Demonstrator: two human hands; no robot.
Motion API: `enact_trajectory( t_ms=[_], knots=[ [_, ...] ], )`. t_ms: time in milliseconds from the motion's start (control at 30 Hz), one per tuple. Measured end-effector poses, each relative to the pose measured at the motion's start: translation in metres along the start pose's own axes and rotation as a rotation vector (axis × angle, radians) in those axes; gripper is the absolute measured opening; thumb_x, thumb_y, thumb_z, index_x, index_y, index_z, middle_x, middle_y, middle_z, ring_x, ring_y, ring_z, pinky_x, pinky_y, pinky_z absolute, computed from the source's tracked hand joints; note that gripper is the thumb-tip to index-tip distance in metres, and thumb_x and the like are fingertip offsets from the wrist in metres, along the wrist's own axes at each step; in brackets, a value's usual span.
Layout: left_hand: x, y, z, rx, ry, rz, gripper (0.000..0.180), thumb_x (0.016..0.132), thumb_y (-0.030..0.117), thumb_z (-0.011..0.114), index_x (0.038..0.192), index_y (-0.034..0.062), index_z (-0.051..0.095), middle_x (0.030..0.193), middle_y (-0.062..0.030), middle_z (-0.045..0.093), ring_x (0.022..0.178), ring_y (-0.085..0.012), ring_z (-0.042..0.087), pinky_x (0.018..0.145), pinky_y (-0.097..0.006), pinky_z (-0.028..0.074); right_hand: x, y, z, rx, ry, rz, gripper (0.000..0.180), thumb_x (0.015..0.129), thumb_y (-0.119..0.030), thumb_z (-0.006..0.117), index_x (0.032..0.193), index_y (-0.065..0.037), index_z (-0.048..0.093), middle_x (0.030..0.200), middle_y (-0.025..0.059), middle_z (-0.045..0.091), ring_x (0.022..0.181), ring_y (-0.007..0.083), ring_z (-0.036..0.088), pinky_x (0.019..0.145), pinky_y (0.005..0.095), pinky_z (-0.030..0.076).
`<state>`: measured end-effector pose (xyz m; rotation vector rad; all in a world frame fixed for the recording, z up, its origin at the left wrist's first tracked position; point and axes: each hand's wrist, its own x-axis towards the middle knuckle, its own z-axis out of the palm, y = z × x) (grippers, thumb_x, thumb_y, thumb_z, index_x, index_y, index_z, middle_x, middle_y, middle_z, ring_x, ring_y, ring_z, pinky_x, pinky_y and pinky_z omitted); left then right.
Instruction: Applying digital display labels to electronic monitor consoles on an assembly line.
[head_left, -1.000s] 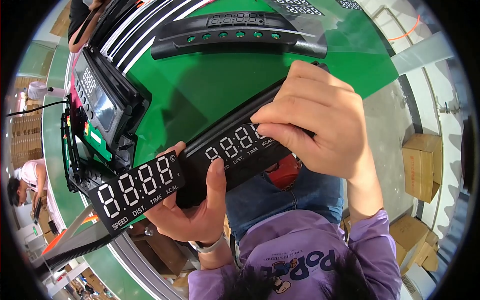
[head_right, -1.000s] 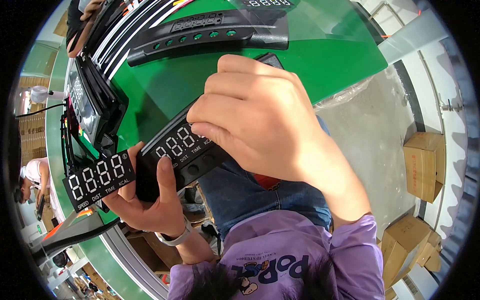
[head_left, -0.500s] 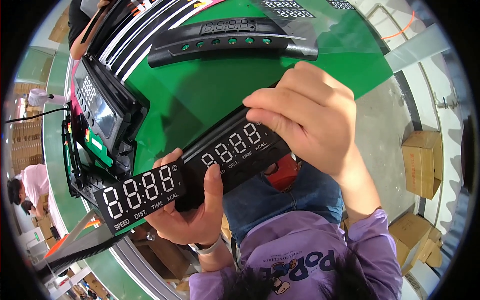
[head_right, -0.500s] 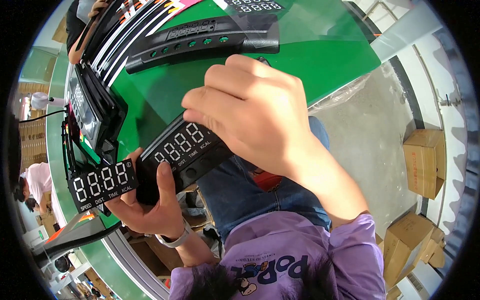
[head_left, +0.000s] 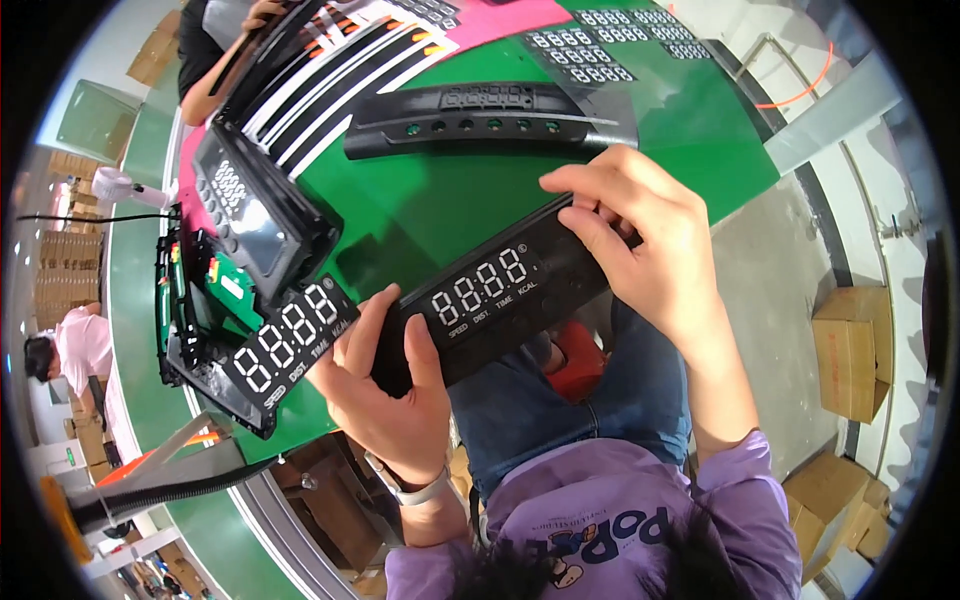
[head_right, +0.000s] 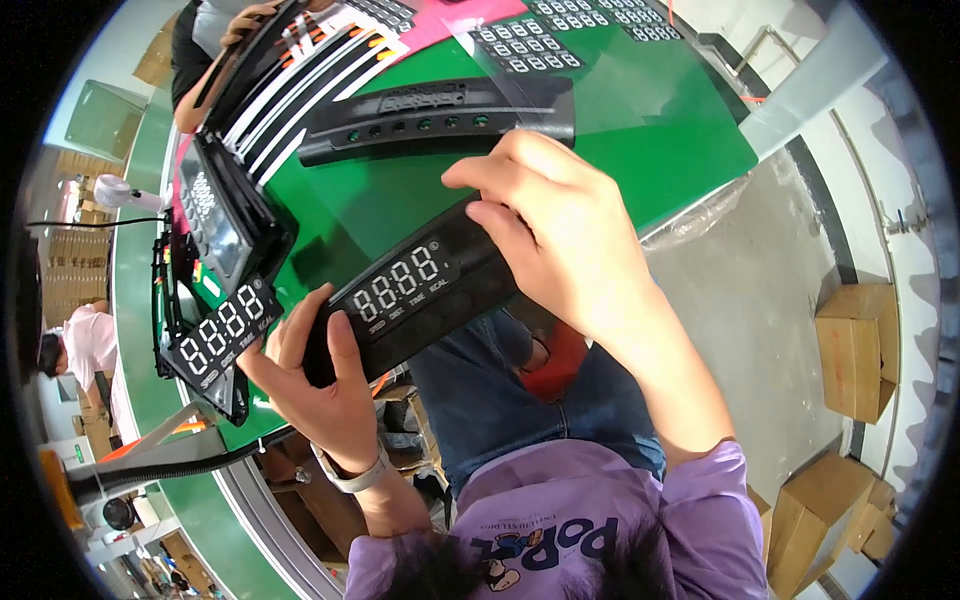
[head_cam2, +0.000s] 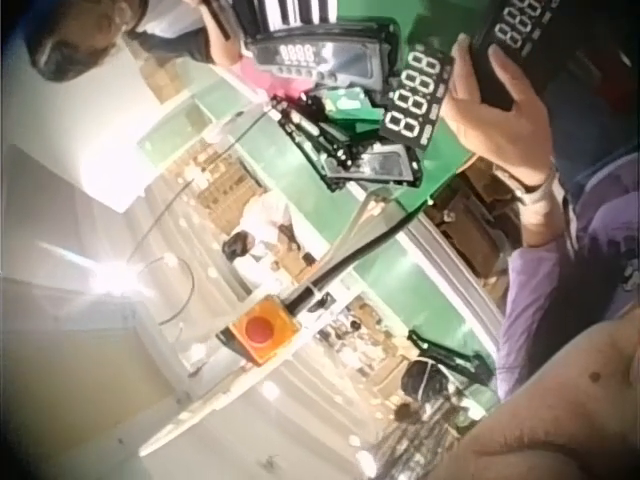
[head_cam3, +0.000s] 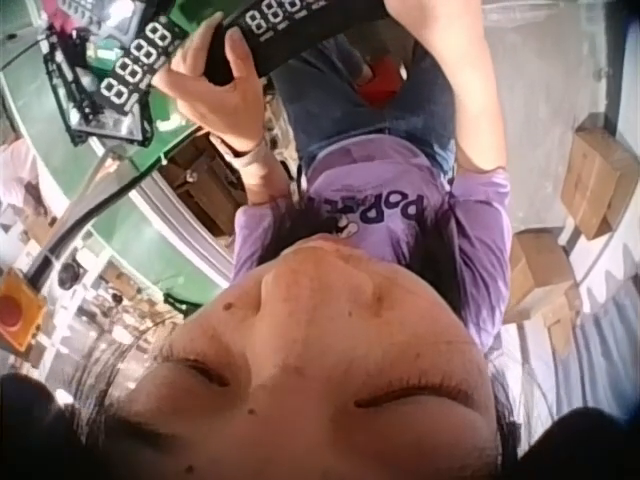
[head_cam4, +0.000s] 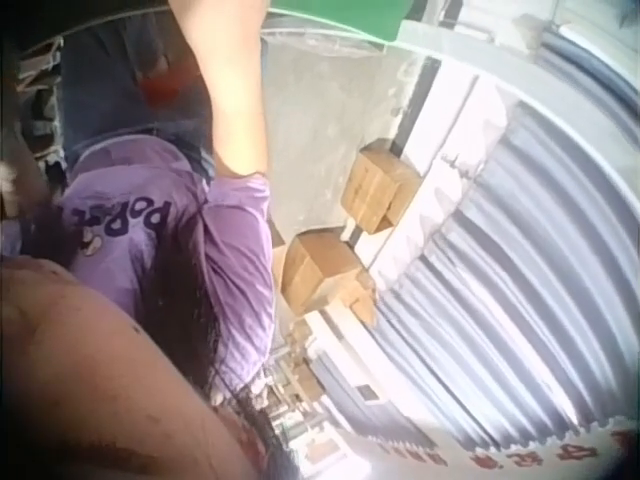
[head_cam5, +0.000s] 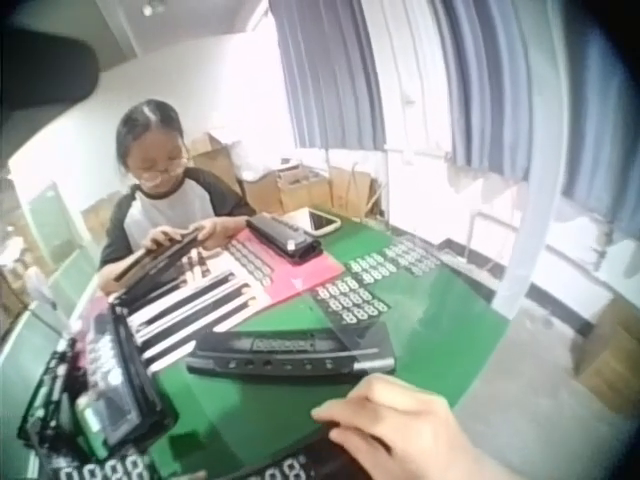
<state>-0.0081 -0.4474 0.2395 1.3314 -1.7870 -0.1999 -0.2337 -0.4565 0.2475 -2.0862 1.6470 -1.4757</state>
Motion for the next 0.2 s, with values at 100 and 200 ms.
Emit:
enact_trajectory(
  t_ms=[100, 200],
  knots=[
    [0.005, -0.001, -0.017, 0.064, -0.025, -0.008, 0.049, 0.081, 0.008, 0.075, 0.121, -0.0046, 0.049, 0.12, -0.0168, 0.065, 0.113, -0.0333, 0.059, 0.103, -0.04, 0.038, 0.005, -0.01, -0.008, -0.002, -0.085, -0.015, 0.038, 0.07, -0.007, 0.078, 0.105, -0.003, 0.066, 0.091, 0.0088, 0.059, 0.085, 0.0275, 0.061, 0.075, 0.0355, 0.051],
    [0.004, -0.012, -0.051, 0.29, -0.242, -0.032, 0.068, 0.081, 0.011, 0.076, 0.135, -0.0012, 0.035, 0.127, -0.0174, 0.062, 0.12, -0.0334, 0.057, 0.107, -0.041, 0.035, 0.012, -0.019, -0.017, -0.151, -0.26, -0.143, 0.048, 0.068, -0.021, 0.081, 0.112, -0.006, 0.068, 0.113, 0.0132, 0.06, 0.11, 0.0306, 0.055, 0.098, 0.0432, 0.043]
  ],
)
